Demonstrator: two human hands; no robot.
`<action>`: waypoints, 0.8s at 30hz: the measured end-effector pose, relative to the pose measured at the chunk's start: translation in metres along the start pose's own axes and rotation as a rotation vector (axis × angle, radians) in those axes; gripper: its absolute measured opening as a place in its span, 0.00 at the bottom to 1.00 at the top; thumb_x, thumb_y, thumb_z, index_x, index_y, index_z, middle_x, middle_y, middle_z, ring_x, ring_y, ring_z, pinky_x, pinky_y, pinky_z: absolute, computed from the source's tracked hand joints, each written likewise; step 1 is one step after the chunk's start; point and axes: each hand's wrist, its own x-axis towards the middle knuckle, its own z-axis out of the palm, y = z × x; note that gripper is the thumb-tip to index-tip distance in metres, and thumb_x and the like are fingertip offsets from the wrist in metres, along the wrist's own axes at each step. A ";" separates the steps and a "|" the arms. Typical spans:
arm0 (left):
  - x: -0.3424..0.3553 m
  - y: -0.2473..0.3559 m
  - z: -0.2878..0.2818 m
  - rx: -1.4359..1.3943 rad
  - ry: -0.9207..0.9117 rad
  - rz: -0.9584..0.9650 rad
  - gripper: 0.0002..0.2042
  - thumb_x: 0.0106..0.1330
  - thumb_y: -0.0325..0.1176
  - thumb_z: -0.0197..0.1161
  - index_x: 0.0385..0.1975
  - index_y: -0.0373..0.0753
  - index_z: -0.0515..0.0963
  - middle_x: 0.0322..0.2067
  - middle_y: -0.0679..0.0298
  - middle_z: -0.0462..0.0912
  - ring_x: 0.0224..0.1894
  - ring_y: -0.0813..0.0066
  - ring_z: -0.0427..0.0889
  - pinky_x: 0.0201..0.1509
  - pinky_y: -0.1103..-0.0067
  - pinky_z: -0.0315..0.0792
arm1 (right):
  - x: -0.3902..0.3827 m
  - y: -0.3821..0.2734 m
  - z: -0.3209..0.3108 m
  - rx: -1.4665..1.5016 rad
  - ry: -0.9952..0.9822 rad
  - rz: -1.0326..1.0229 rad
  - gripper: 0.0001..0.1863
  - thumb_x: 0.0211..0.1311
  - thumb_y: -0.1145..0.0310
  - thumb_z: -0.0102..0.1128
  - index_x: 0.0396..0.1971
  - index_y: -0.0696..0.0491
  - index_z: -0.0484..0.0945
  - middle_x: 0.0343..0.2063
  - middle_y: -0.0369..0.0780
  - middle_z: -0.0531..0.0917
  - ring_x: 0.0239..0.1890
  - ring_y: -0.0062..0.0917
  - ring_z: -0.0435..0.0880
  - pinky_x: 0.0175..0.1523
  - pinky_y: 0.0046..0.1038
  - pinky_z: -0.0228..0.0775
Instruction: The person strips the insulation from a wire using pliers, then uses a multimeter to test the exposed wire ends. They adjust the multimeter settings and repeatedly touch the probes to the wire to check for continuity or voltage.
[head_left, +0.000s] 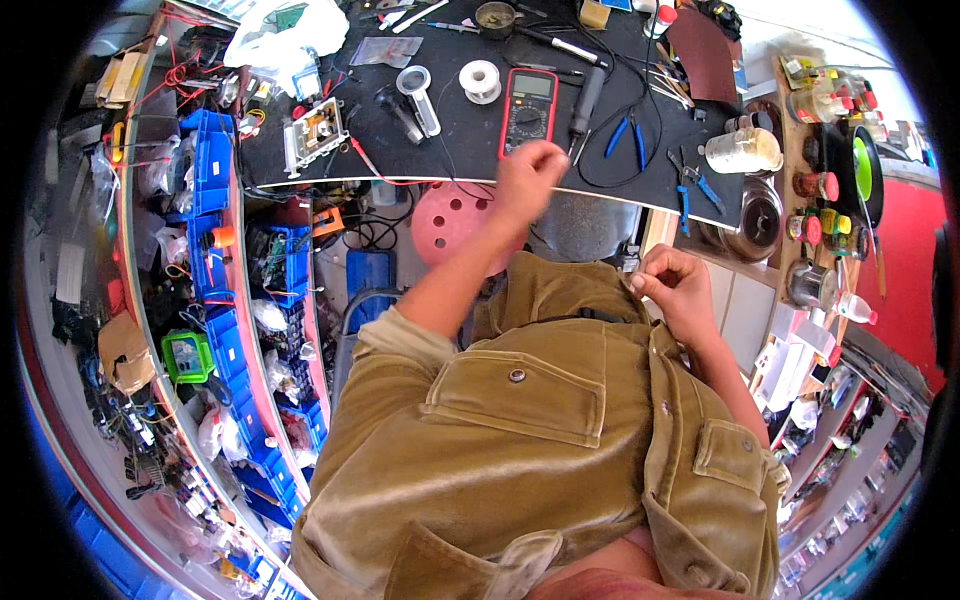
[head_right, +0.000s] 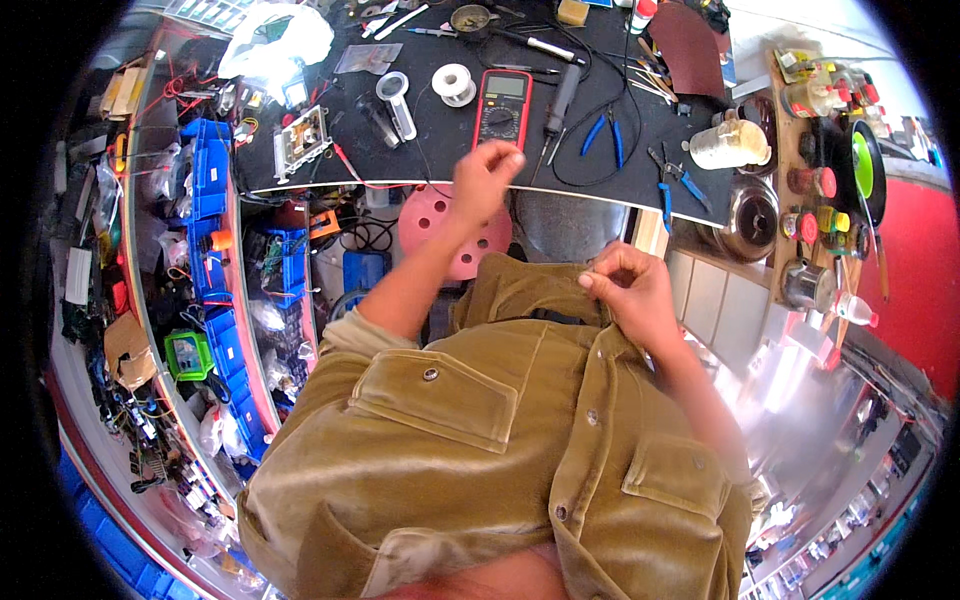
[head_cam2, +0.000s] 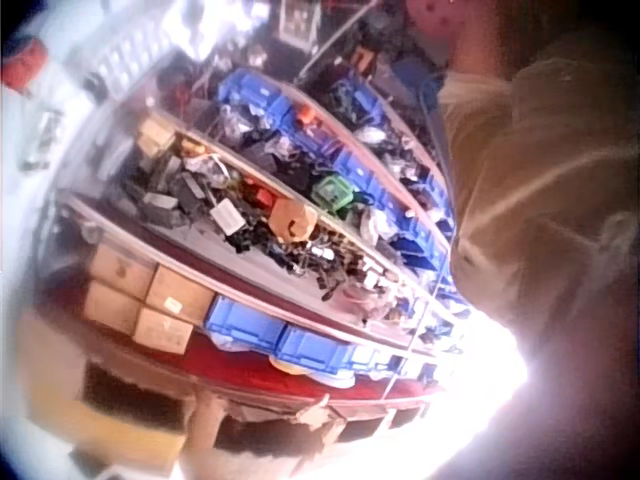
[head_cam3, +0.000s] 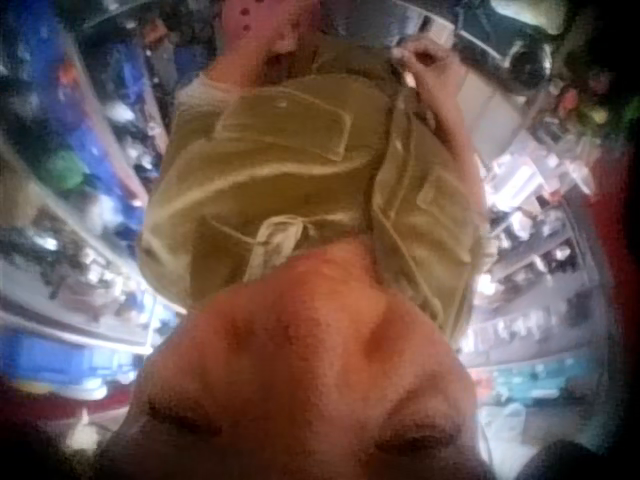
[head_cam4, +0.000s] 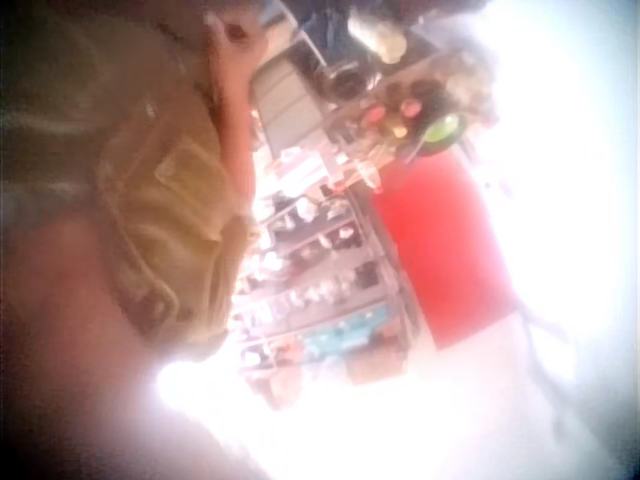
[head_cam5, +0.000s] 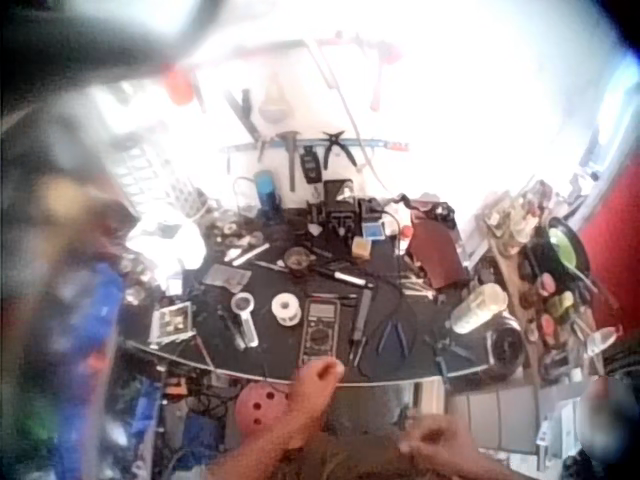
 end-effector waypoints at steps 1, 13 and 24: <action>0.017 -0.036 -0.008 0.175 0.027 0.029 0.08 0.57 0.32 0.62 0.35 0.37 0.79 0.23 0.60 0.77 0.28 0.66 0.78 0.36 0.73 0.72 | -0.002 0.001 0.000 0.064 -0.024 0.024 0.09 0.52 0.79 0.65 0.19 0.59 0.73 0.26 0.34 0.74 0.25 0.15 0.73 0.30 0.16 0.66; 0.116 -0.107 -0.025 0.864 -0.240 0.317 0.10 0.55 0.31 0.63 0.38 0.41 0.79 0.39 0.59 0.76 0.45 0.59 0.76 0.47 0.68 0.72 | -0.004 0.002 0.009 0.132 0.065 0.091 0.08 0.53 0.80 0.63 0.20 0.59 0.73 0.25 0.35 0.75 0.26 0.16 0.75 0.31 0.17 0.68; 0.145 -0.104 -0.030 0.999 -0.490 0.675 0.07 0.53 0.27 0.58 0.31 0.40 0.79 0.33 0.63 0.78 0.42 0.62 0.77 0.44 0.68 0.72 | 0.000 0.007 0.014 0.194 0.092 0.106 0.07 0.54 0.80 0.63 0.21 0.59 0.73 0.26 0.35 0.75 0.27 0.16 0.76 0.32 0.18 0.70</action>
